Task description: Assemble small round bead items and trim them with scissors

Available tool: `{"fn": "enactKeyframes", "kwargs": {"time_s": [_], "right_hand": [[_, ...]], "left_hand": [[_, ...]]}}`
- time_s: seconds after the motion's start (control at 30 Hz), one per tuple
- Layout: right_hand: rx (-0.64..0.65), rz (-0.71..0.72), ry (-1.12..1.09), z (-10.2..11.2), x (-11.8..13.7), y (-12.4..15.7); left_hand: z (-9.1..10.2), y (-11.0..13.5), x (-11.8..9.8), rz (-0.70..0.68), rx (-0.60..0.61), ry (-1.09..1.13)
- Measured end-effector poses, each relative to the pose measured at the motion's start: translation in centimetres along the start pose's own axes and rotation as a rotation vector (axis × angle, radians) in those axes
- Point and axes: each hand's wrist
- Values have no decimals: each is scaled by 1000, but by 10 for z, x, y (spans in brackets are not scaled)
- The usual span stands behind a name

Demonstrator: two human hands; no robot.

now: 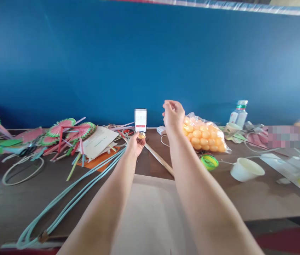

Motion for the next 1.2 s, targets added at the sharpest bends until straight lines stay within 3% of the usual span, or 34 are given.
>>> {"fn": "enactKeyframes", "kwargs": {"time_s": [0.17, 0.3, 0.4, 0.57, 0.7, 0.87, 1.1, 1.2], "right_hand": [[403, 135, 595, 71, -2, -36], [631, 47, 1116, 122, -28, -38], [823, -1, 1318, 135, -45, -28], [945, 57, 1568, 122, -57, -15], [1021, 41, 1610, 111, -60, -19], [983, 32, 1555, 110, -66, -22], [897, 68, 1326, 133, -74, -29], [760, 50, 1154, 145, -79, -34]], "left_hand": [[-1, -5, 1, 11, -22, -30], [1, -7, 2, 6, -8, -39], [2, -5, 1, 11, -26, -52], [1, -3, 1, 10, -45, -85], [2, -5, 1, -5, -42, -92], [3, -6, 2, -8, -39, -100], [1, -5, 0, 38, -48, -85], [1, -6, 0, 54, -38, -62]]}}
Point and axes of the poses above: each hand's wrist, its own y-axis away from the middle knuckle, its own z-axis out of the back of the hand, x = y × z, and after that the axes turned 7 degrees about -x, right-handed
